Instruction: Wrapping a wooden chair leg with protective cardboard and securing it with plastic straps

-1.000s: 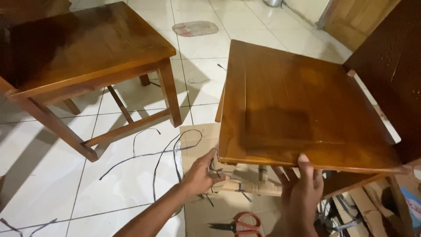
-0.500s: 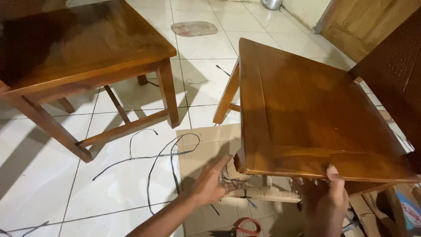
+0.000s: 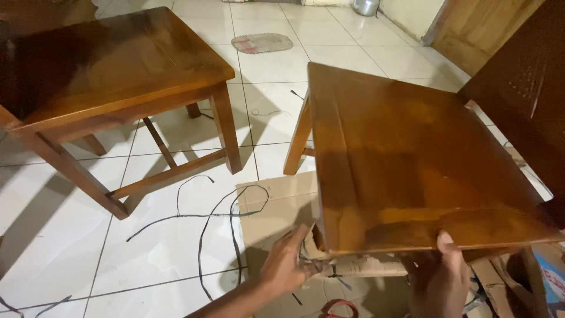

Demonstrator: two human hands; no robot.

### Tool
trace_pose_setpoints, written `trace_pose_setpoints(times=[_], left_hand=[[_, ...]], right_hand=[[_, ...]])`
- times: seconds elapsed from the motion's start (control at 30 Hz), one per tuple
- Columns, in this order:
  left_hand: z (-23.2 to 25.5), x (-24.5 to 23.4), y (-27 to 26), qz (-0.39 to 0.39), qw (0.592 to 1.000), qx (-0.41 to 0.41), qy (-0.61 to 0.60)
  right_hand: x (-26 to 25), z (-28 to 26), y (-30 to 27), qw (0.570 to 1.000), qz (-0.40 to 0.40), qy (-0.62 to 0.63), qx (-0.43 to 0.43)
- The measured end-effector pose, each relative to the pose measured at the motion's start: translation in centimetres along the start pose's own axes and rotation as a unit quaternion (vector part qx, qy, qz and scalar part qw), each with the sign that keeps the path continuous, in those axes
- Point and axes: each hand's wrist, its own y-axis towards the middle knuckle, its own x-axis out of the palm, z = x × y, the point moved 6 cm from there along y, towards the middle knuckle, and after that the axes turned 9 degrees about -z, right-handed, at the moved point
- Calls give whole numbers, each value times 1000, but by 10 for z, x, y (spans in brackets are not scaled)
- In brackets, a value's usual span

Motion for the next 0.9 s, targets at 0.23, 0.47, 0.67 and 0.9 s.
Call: trace_pose_setpoints(times=[0.23, 0.47, 0.67, 0.9], left_hand=[[-9, 23, -28, -28, 996, -74, -34], [2, 33, -37, -63, 985, -155, -33], [-3, 37, -40, -67, 981, -181, 3], [-10, 35, -20, 65, 998, -6, -23]], right_hand=[[-24, 9, 2, 1000, -6, 6, -26], [-153, 95, 146, 890, -137, -395, -183], [-36, 11, 20, 997, -67, 9, -33], [-32, -11, 38, 788, -77, -555, -256]])
